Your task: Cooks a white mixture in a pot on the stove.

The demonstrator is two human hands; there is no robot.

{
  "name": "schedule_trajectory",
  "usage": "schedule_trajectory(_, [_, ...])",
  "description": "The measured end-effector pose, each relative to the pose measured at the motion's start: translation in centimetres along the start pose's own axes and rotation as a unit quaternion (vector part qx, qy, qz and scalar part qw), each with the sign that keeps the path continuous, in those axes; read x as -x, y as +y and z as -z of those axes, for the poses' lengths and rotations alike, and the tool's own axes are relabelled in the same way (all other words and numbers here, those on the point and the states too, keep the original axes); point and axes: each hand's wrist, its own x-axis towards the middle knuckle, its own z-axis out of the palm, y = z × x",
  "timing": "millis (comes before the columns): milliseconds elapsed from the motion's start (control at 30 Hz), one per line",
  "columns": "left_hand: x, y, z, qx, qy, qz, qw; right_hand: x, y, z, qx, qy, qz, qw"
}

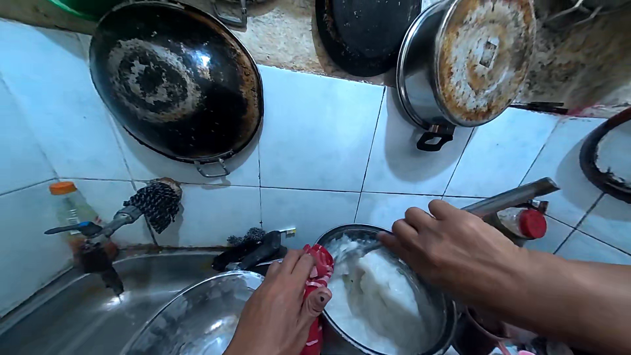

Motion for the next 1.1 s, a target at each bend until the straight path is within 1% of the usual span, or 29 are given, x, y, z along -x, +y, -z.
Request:
schedule_trajectory(33, [0.0, 0.0, -0.1, 0.000, 0.008, -0.002, 1.000, -0.6, -0.2, 0.3, 0.000, 0.028, 0.021, 0.999])
schedule_trajectory(100, [0.2, 0.0, -0.4, -0.001, 0.020, -0.002, 1.000, -1.9, -0.4, -1.2, -0.020, 0.055, 0.079, 0.995])
schedule_trajectory(167, [0.2, 0.3, -0.2, -0.004, 0.014, 0.000, 1.000, -3.0, 0.4, -3.8, -0.049, 0.062, 0.145, 0.986])
schedule_trajectory(200, [0.2, 0.4, -0.1, -0.008, 0.009, 0.002, 1.000, -3.1, 1.0, -4.3, -0.076, 0.042, 0.151, 0.985])
schedule_trajectory(233, [0.2, 0.5, 0.0, -0.011, 0.004, 0.005, 1.000, -2.8, 1.3, -3.3, -0.097, -0.038, 0.127, 0.987])
schedule_trajectory(267, [0.2, 0.6, 0.0, -0.011, -0.001, 0.007, 1.000, -2.8, 1.3, -0.2, -0.114, -0.209, 0.073, 0.968])
schedule_trajectory(300, [0.2, 0.6, 0.1, -0.009, -0.005, 0.009, 1.000, -3.6, 1.0, 3.0, -0.095, -0.400, 0.014, 0.911])
schedule_trajectory(333, [0.2, 0.7, 0.2, -0.006, -0.007, 0.010, 1.000, -2.1, 1.1, 2.3, -0.123, -0.398, -0.008, 0.909])
schedule_trajectory(367, [0.1, 0.7, 0.2, -0.004, -0.009, 0.012, 1.000, 0.5, 1.0, -0.1, -0.135, -0.329, -0.005, 0.935])
schedule_trajectory(400, [0.1, 0.7, 0.3, -0.001, -0.012, 0.016, 1.000, 2.6, 0.6, -2.0, -0.120, -0.267, -0.002, 0.956])
schedule_trajectory(467, [0.1, 0.7, 0.3, 0.005, -0.020, 0.027, 0.999, 4.6, 0.5, -2.4, -0.085, -0.203, -0.004, 0.975])
schedule_trajectory(500, [0.1, 0.7, 0.2, 0.004, -0.017, 0.028, 0.999, 5.0, 0.8, -2.3, -0.058, -0.140, 0.008, 0.988])
schedule_trajectory(567, [0.1, 0.6, 0.1, 0.002, -0.003, 0.024, 1.000, 4.0, 1.2, -1.7, -0.030, -0.043, 0.032, 0.998])
schedule_trajectory(633, [0.0, 0.6, -0.1, -0.006, 0.013, 0.016, 1.000, 1.7, 0.7, -2.5, -0.026, 0.022, 0.069, 0.997])
schedule_trajectory(667, [0.0, 0.6, -0.1, -0.009, 0.012, 0.015, 1.000, 0.4, 0.5, -3.4, -0.035, 0.028, 0.094, 0.995])
schedule_trajectory(733, [0.1, 0.9, 0.2, -0.016, -0.008, 0.018, 1.000, -1.6, 0.6, -5.6, -0.072, -0.011, 0.138, 0.988])
schedule_trajectory(767, [0.0, 1.0, 0.4, -0.020, -0.016, 0.021, 0.999, -2.0, 1.0, -6.7, -0.095, -0.020, 0.136, 0.986])
schedule_trajectory(800, [-0.1, 1.1, 0.5, -0.024, -0.023, 0.025, 0.999, -1.8, 1.3, -7.2, -0.114, -0.051, 0.119, 0.985])
schedule_trajectory(900, [-0.1, 1.1, 0.3, -0.027, -0.014, 0.025, 0.999, 1.2, 0.9, -6.8, -0.148, -0.232, 0.030, 0.961])
schedule_trajectory(967, [-0.1, 1.1, -0.1, -0.026, 0.003, 0.023, 0.999, 3.3, 0.2, -5.5, -0.155, -0.307, -0.032, 0.938])
schedule_trajectory(1000, [-0.2, 1.1, -0.2, -0.025, 0.007, 0.025, 0.999, 3.8, -0.1, -4.1, -0.147, -0.338, -0.045, 0.928])
schedule_trajectory(1033, [-0.2, 1.0, -0.3, -0.024, 0.015, 0.027, 0.999, 3.8, -0.3, -2.3, -0.142, -0.371, -0.045, 0.917])
schedule_trajectory(1100, [-0.1, 1.0, -0.5, -0.028, 0.028, 0.024, 0.999, 2.9, -0.1, 1.6, -0.148, -0.469, -0.021, 0.870])
